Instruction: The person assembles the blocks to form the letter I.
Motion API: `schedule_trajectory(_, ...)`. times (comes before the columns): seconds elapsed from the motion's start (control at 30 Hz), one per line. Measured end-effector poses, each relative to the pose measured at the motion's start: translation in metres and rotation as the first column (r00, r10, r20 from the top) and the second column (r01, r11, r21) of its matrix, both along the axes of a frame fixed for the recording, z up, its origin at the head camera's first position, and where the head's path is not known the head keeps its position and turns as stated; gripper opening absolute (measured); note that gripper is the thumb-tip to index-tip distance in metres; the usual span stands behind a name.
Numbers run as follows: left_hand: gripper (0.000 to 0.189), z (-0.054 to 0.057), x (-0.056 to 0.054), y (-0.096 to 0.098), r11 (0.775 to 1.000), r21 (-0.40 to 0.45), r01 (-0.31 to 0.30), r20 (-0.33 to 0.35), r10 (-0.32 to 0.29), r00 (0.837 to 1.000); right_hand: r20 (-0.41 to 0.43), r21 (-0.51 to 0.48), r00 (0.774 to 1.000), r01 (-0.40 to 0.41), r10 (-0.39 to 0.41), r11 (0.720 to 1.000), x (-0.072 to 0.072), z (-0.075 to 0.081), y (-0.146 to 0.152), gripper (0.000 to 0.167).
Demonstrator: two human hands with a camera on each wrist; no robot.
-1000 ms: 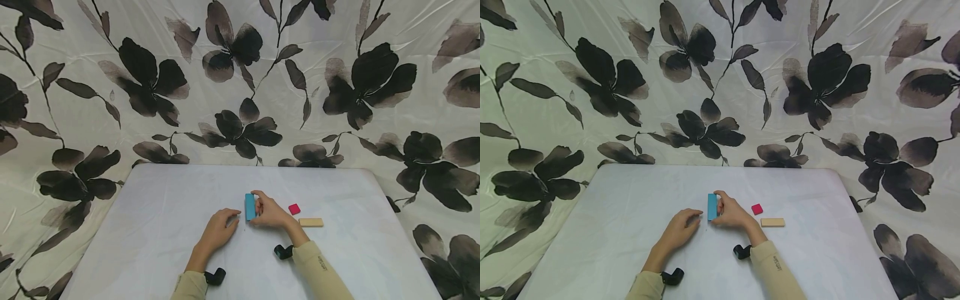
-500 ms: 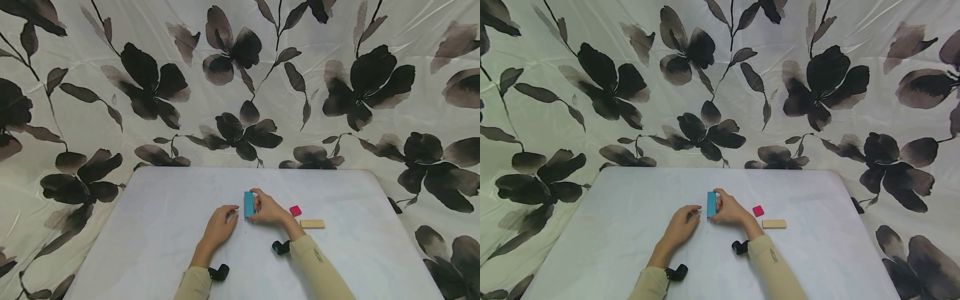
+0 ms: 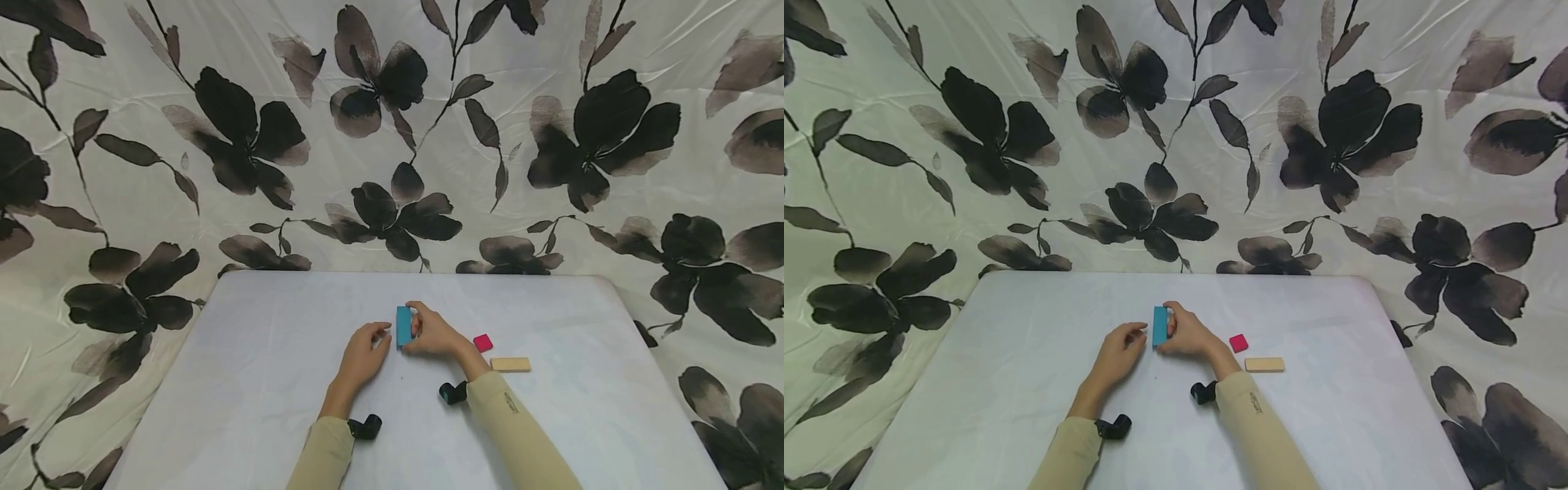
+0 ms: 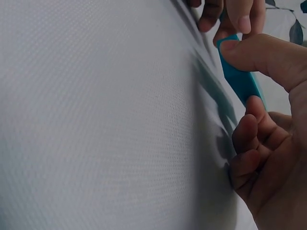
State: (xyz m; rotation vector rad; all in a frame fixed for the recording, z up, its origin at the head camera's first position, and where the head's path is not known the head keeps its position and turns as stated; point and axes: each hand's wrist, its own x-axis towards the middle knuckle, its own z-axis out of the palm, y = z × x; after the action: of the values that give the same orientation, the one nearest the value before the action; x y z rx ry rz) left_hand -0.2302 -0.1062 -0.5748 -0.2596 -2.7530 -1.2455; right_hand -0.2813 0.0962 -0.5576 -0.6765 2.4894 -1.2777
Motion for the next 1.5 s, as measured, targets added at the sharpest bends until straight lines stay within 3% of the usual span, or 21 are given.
schedule_trajectory(0.4,0.025,-0.006,-0.007,0.003,0.999,-0.033,-0.016,-0.03,0.015,0.999,0.004,0.018,1.0,0.001,-0.001,1.0,-0.004,-0.002,-0.002,0.094)
schedule_trajectory(0.73,0.023,-0.002,-0.01,0.006,1.0,0.005,0.0,-0.088,0.0,0.996,-0.031,0.093,0.999,0.026,-0.023,0.995,-0.007,-0.001,-0.005,0.095)
schedule_trajectory(1.23,0.023,-0.008,-0.018,0.005,1.0,0.017,0.024,-0.083,-0.023,0.996,-0.059,0.148,0.998,0.029,-0.021,0.989,-0.006,0.001,-0.005,0.092)
schedule_trajectory(1.5,0.028,-0.009,-0.021,0.003,0.998,0.017,0.063,-0.03,-0.062,0.998,-0.039,0.194,0.999,0.032,-0.025,0.98,-0.003,0.0,-0.005,0.092)
